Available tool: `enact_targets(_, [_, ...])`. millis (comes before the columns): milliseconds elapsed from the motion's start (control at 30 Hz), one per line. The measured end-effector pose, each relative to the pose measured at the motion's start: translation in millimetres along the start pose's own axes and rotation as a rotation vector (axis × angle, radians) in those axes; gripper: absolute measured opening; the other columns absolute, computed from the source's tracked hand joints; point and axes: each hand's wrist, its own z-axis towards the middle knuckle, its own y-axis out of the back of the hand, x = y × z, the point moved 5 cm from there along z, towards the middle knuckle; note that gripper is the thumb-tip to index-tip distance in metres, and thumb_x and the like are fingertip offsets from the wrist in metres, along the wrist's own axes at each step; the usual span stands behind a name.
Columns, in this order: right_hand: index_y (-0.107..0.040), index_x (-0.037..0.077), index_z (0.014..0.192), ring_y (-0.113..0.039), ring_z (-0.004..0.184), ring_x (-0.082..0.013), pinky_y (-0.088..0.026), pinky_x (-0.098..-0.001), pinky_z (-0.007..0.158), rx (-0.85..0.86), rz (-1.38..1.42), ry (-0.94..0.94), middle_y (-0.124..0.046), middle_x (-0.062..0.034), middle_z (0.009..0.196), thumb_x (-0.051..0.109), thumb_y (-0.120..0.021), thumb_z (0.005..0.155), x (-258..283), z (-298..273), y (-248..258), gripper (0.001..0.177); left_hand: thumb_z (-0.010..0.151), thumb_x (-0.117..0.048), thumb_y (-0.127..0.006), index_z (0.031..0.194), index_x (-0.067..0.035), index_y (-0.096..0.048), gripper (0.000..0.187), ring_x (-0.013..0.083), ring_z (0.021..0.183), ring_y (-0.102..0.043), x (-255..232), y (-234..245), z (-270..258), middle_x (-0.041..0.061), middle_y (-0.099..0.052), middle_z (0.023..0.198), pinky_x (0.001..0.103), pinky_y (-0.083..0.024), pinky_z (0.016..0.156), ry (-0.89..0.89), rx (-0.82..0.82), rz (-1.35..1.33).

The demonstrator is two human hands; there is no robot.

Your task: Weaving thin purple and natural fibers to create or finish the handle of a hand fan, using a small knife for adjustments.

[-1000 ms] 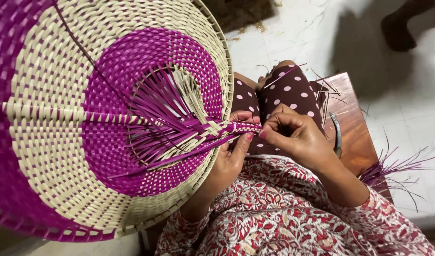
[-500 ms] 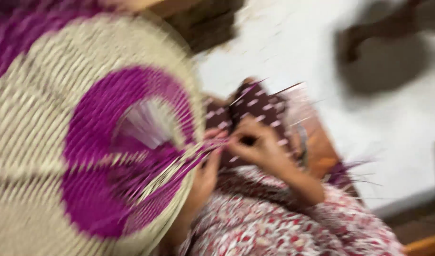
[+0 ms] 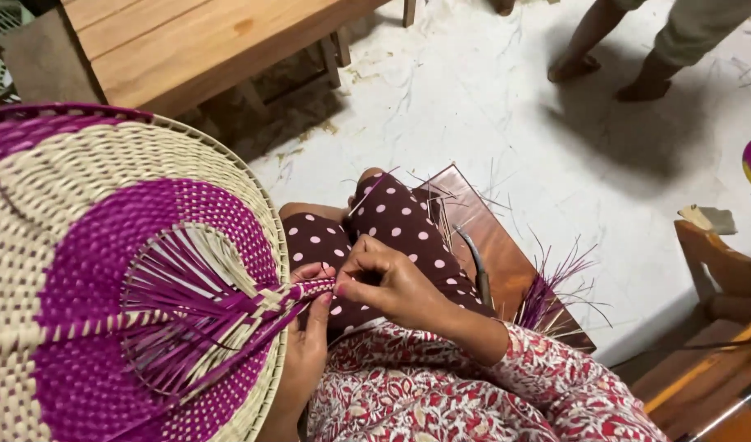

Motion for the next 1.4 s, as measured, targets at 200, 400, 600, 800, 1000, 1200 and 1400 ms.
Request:
enact_targets(200, [-0.067,0.015,0.087,-0.053,0.083,-0.0107,-0.049,-0.0235,0.07,0.014,-0.117,-0.077,-0.057,0.0001,0.092,0.024,-0.073,0.093,-5.5,-1.2,1.8,0.013,0.098,-0.014,-0.056,0.135,-0.003,-0.054,0.04,0.0213,0.127,-0.065,5.6,2.1,-2.4,0.011,-0.068,0.132,0.028,-0.055,0.108,0.061,0.055,-0.055])
enact_targets(400, [-0.071,0.007,0.095,-0.054,0.083,-0.0141,-0.049,-0.021,0.062,0.028,-0.17,0.187,-0.058,-0.0045,0.093,0.025,-0.065,0.097,9.4,-1.8,5.0,0.019,0.088,-0.042,-0.064,0.131,-0.017,-0.068,0.05,0.0246,0.118,-0.073,16.8,10.2,-10.3,0.003,-0.077,0.125,0.036,-0.053,0.108,0.247,0.012,0.217])
enact_targets(600, [-0.069,0.012,0.121,-0.072,0.095,-0.0204,-0.067,-0.029,0.076,0.124,-0.495,0.666,-0.068,-0.0093,0.111,0.008,-0.081,0.091,20.1,-6.9,1.6,0.032,0.089,-0.03,-0.059,0.15,-0.025,-0.046,0.063,0.0239,0.122,-0.073,-3.3,9.7,-7.9,0.006,-0.058,0.153,0.035,-0.06,0.105,0.559,0.173,-0.084])
enact_targets(800, [-0.069,0.007,0.103,-0.069,0.081,-0.0168,-0.06,-0.0282,0.061,0.118,-0.546,0.703,-0.065,-0.0061,0.097,0.011,-0.078,0.093,27.8,-11.2,-1.0,0.014,0.091,-0.011,-0.063,0.151,-0.009,-0.049,0.062,0.0156,0.094,-0.073,16.6,12.3,-8.0,0.011,-0.078,0.115,0.026,-0.058,0.088,0.414,0.15,-0.278])
enact_targets(1000, [-0.06,0.004,0.106,-0.057,0.073,-0.0176,-0.051,-0.0308,0.053,0.168,-0.57,0.679,-0.056,-0.0068,0.095,0.01,-0.064,0.103,29.5,-10.2,-4.5,0.008,0.095,-0.015,-0.061,0.154,-0.013,-0.049,0.06,0.0037,0.051,-0.027,24.5,13.6,-9.5,-0.01,-0.033,0.063,0.023,-0.026,0.047,0.329,0.21,-0.146])
enact_targets(1200, [-0.054,0.002,0.107,-0.059,0.078,-0.0256,-0.054,-0.0366,0.059,0.129,-0.508,0.587,-0.055,-0.0115,0.099,0.019,-0.044,0.109,30.2,-7.5,-0.5,0.02,0.094,-0.008,-0.057,0.149,0.001,-0.042,0.058,0.0204,0.134,-0.057,43.9,-3.8,-8.5,0.017,-0.06,0.145,0.031,-0.043,0.112,0.269,0.257,-0.345])
enact_targets(1400, [-0.062,0.013,0.098,-0.068,0.074,-0.0366,-0.056,-0.0443,0.059,-0.069,-0.568,0.507,-0.058,-0.0081,0.09,0.024,-0.058,0.103,4.5,-3.1,11.8,0.013,0.095,0.001,-0.064,0.13,0.006,-0.058,0.035,0.0212,0.111,-0.064,37.6,-22.3,-15.7,0.021,-0.068,0.123,0.042,-0.058,0.096,0.145,0.277,-0.473])
